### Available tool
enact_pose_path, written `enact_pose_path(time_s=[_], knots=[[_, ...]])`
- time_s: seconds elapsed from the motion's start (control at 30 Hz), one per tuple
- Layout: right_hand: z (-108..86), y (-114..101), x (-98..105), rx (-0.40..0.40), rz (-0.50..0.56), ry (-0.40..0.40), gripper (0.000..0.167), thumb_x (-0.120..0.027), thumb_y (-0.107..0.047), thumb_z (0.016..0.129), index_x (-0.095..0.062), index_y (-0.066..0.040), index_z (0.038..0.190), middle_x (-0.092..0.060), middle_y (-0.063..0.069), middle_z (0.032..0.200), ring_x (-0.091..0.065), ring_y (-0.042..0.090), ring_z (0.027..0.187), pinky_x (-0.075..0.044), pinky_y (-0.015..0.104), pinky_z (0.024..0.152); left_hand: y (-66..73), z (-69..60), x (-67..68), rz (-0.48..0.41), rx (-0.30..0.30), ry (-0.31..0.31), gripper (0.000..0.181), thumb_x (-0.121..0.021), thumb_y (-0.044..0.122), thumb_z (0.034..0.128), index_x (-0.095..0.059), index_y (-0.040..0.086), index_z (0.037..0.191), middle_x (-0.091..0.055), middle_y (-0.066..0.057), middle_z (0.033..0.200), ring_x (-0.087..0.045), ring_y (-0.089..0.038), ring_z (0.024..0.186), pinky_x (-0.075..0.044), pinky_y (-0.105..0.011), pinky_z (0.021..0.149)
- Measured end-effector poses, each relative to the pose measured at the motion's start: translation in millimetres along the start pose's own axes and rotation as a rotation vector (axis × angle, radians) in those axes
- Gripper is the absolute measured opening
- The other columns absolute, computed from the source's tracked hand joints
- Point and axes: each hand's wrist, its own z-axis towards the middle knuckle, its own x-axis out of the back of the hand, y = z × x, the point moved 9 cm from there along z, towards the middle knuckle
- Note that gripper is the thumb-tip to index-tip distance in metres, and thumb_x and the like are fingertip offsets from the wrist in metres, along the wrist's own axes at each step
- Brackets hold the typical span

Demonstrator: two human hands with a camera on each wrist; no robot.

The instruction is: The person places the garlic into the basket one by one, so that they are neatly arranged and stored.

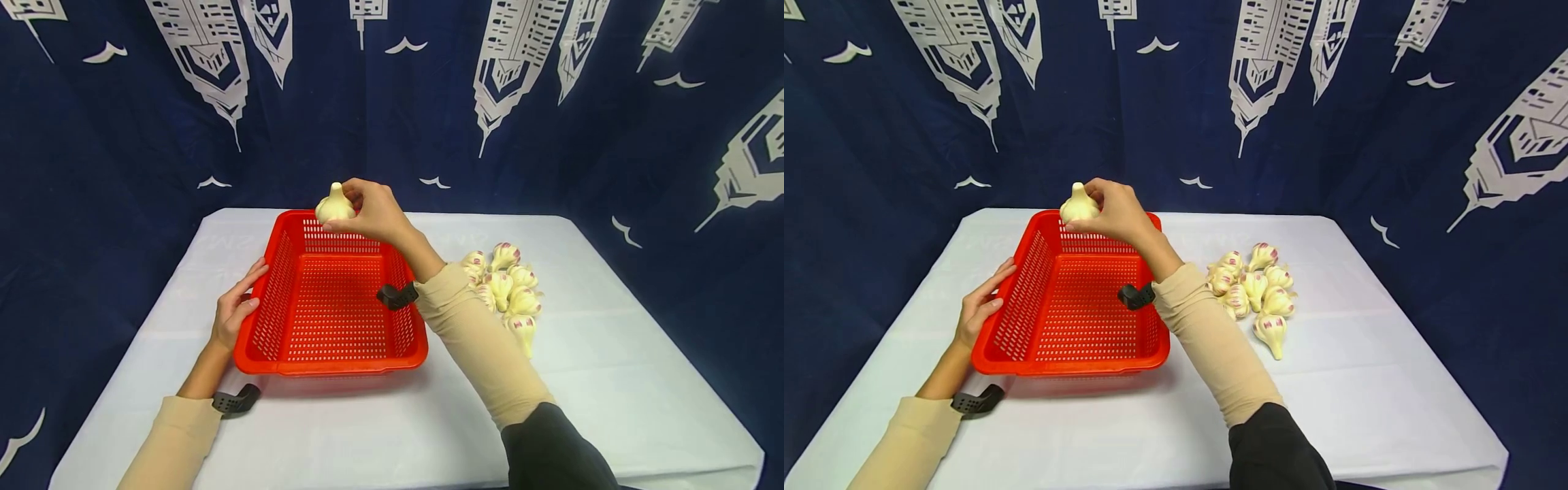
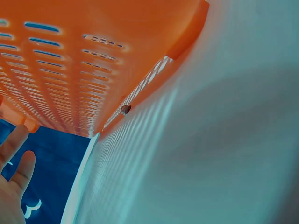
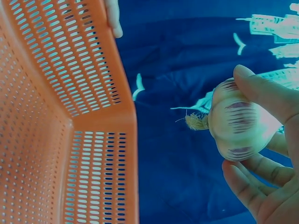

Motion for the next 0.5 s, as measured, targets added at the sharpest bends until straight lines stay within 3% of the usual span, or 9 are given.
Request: enact_pose_path(time_s=[0.5], knots=[[19.4,19.9,-50.6,-0.091,-0.031,-0.089,0.057,-0.086,-0.031,0.075,-0.064,-0.004,0.120,-0.067,0.009,0.114,-0.060,0.018,0.096,-0.051,0.022,0.072,1.1,0.9,1.2,0.033,-0.011,0.001,0.053,-0.041,-0.003,0.0805,-0.052,-0.019,0.130,-0.047,-0.019,0.147,-0.049,-0.013,0.130,-0.047,-0.015,0.075]])
